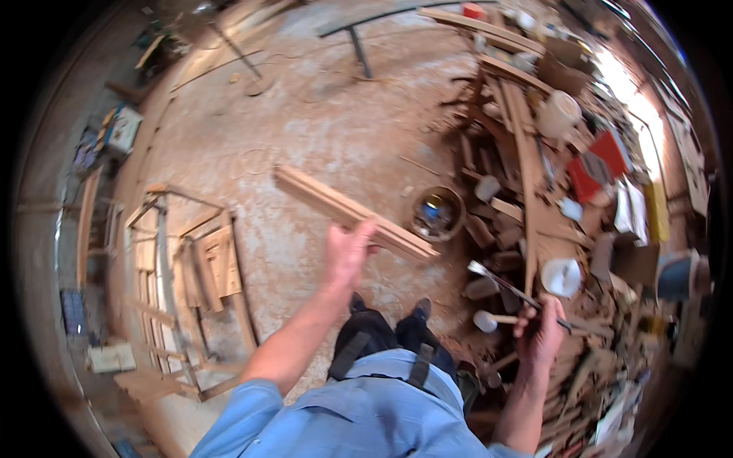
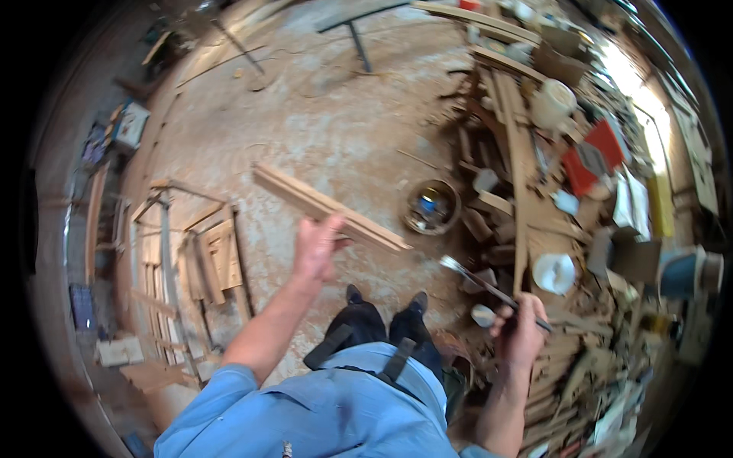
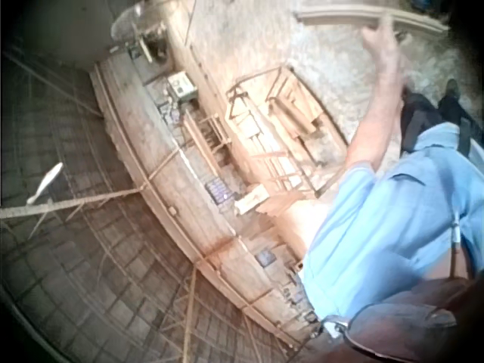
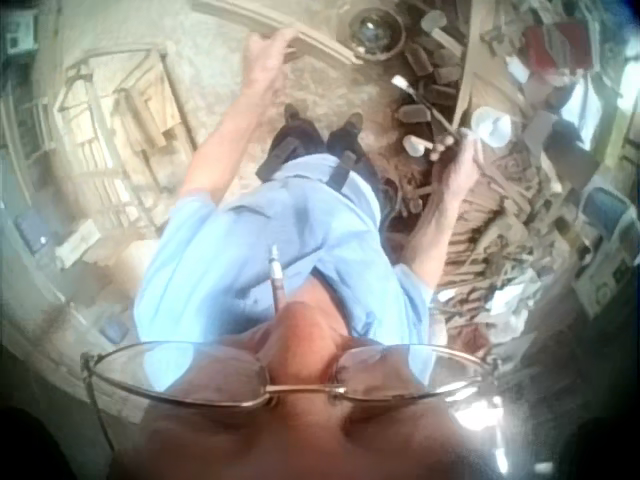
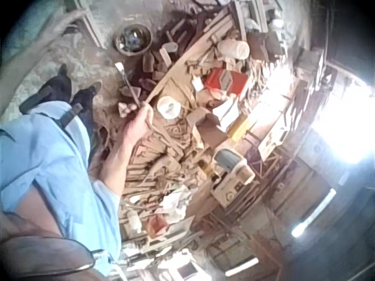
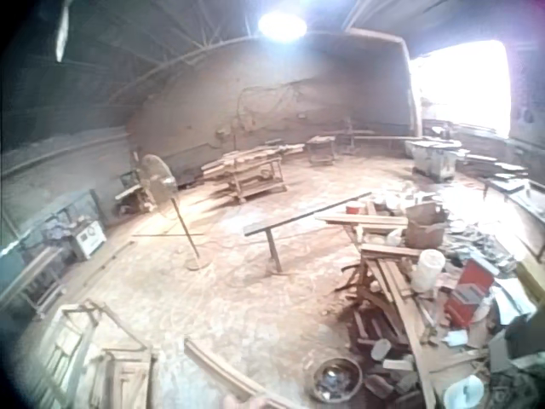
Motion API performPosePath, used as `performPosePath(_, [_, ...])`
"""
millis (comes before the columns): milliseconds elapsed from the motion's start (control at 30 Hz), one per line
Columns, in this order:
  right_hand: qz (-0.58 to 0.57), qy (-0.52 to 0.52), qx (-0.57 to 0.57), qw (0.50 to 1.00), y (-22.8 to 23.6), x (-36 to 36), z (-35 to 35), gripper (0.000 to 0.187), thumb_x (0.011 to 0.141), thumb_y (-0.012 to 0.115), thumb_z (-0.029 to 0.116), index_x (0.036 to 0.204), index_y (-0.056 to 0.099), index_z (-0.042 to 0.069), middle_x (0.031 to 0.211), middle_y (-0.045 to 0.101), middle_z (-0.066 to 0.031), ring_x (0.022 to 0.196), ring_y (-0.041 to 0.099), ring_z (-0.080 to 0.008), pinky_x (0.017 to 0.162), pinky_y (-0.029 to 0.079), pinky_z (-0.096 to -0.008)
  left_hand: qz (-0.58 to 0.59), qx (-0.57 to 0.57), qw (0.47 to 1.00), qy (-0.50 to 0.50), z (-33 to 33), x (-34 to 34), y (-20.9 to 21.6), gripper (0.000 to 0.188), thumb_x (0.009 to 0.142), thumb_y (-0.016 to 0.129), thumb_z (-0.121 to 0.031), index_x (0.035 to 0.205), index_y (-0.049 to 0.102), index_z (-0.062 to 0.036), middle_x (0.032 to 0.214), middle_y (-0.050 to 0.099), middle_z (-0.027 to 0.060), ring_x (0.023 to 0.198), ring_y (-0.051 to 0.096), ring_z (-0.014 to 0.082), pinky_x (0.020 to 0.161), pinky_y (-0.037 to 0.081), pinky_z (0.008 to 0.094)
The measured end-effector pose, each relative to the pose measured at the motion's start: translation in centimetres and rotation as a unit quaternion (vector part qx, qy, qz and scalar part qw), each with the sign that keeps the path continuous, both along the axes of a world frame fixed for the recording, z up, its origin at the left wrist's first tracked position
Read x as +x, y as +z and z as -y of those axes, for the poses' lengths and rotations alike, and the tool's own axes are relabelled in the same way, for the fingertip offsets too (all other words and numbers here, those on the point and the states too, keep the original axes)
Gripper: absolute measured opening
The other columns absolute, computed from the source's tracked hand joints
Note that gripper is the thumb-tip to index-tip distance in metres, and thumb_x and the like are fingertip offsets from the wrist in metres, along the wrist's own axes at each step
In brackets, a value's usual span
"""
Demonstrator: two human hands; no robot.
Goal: The person applies glue to wooden pieces and uses a hammer to assemble them into a larger wooden structure. They repeatedly pick up pieces, apply adhesive, and hammer them into place on a workbench.
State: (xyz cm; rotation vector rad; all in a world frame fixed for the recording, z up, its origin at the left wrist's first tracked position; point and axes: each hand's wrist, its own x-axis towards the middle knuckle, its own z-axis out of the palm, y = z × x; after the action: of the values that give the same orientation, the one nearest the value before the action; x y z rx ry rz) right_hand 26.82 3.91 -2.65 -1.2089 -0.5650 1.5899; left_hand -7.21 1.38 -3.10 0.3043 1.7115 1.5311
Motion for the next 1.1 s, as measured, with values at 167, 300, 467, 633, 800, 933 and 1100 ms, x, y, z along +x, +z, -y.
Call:
performPosePath(167, [-0.021, 0.035, 0.052, 0.998, 0.9, -1.4, 0.5, 0.017, 0.100, 0.053, 0.019, 0.102, 0.056, 0.002, 0.073, 0.061, -0.0091, 0.058, 0.059, -0.0170, 0.048, 0.050, -0.0262, 0.067, 0.011, 0.998, 0.002, 0.5, -0.8, -0.4, 0.035, 0.086, 0.073, -0.024, 0.109, 0.053, -0.0056, 0.094, 0.064, 0.0059, 0.081, 0.066, 0.0144, 0.062, 0.059, 0.0274])
performPosePath(300, [-0.035, 0.067, 0.069, 0.995, 1.1, -2.6, 0.7, 0.014, 0.099, 0.055, 0.015, 0.102, 0.058, 0.001, 0.076, 0.063, -0.0107, 0.060, 0.060, -0.0163, 0.050, 0.050, -0.0260, 0.088, 0.028, 0.996, -0.008, 0.7, -0.9, -0.5, 0.034, 0.087, 0.074, -0.025, 0.108, 0.054, -0.0061, 0.093, 0.064, 0.0046, 0.080, 0.066, 0.0135, 0.062, 0.059, 0.0270])
performPosePath(467, [-0.024, 0.105, 0.069, 0.992, 1.2, -3.9, 0.6, 0.014, 0.098, 0.057, 0.014, 0.100, 0.060, 0.001, 0.077, 0.063, -0.0082, 0.064, 0.060, -0.0138, 0.054, 0.050, -0.0257, 0.076, 0.034, 0.996, -0.020, 0.8, -0.5, -0.1, 0.034, 0.087, 0.073, -0.025, 0.108, 0.054, -0.0070, 0.093, 0.064, 0.0039, 0.079, 0.066, 0.0132, 0.062, 0.059, 0.0272])
performPosePath(633, [0.020, 0.139, 0.015, 0.990, 1.4, -4.6, 0.4, 0.013, 0.097, 0.057, 0.012, 0.099, 0.060, 0.000, 0.077, 0.063, -0.0074, 0.064, 0.060, -0.0132, 0.054, 0.050, -0.0252, 0.043, 0.041, 0.997, -0.055, 0.8, -0.2, 0.0, 0.033, 0.088, 0.071, -0.028, 0.106, 0.055, -0.0059, 0.092, 0.065, 0.0040, 0.081, 0.067, 0.0144, 0.067, 0.061, 0.0291])
performPosePath(800, [-0.012, 0.090, 0.059, 0.994, 1.7, -4.2, 0.6, 0.011, 0.097, 0.054, 0.008, 0.099, 0.060, -0.001, 0.079, 0.062, -0.0083, 0.066, 0.060, -0.0131, 0.055, 0.050, -0.0249, 0.081, 0.029, 0.995, -0.045, 0.9, -0.6, -0.2, 0.032, 0.089, 0.071, -0.030, 0.105, 0.056, -0.0073, 0.092, 0.065, 0.0039, 0.081, 0.067, 0.0152, 0.063, 0.061, 0.0296])
performPosePath(933, [0.047, 0.125, 0.156, 0.979, 2.0, -4.1, 1.2, 0.010, 0.093, 0.050, 0.001, 0.093, 0.058, -0.004, 0.085, 0.060, -0.0095, 0.068, 0.059, -0.0131, 0.058, 0.050, -0.0240, 0.146, 0.008, 0.989, 0.005, 0.9, -0.8, -0.6, 0.030, 0.089, 0.072, -0.032, 0.103, 0.058, -0.0098, 0.089, 0.064, 0.0028, 0.078, 0.066, 0.0154, 0.060, 0.059, 0.0291])
performPosePath(1100, [0.107, 0.167, 0.214, 0.956, 1.2, -5.3, 1.9, 0.006, 0.089, 0.054, -0.002, 0.093, 0.060, -0.003, 0.084, 0.060, -0.0091, 0.068, 0.059, -0.0118, 0.056, 0.047, -0.0232, 0.186, 0.003, 0.982, 0.045, 0.8, -0.8, -1.3, 0.028, 0.089, 0.072, -0.034, 0.101, 0.059, -0.0116, 0.088, 0.064, 0.0018, 0.076, 0.065, 0.0153, 0.061, 0.058, 0.0288])
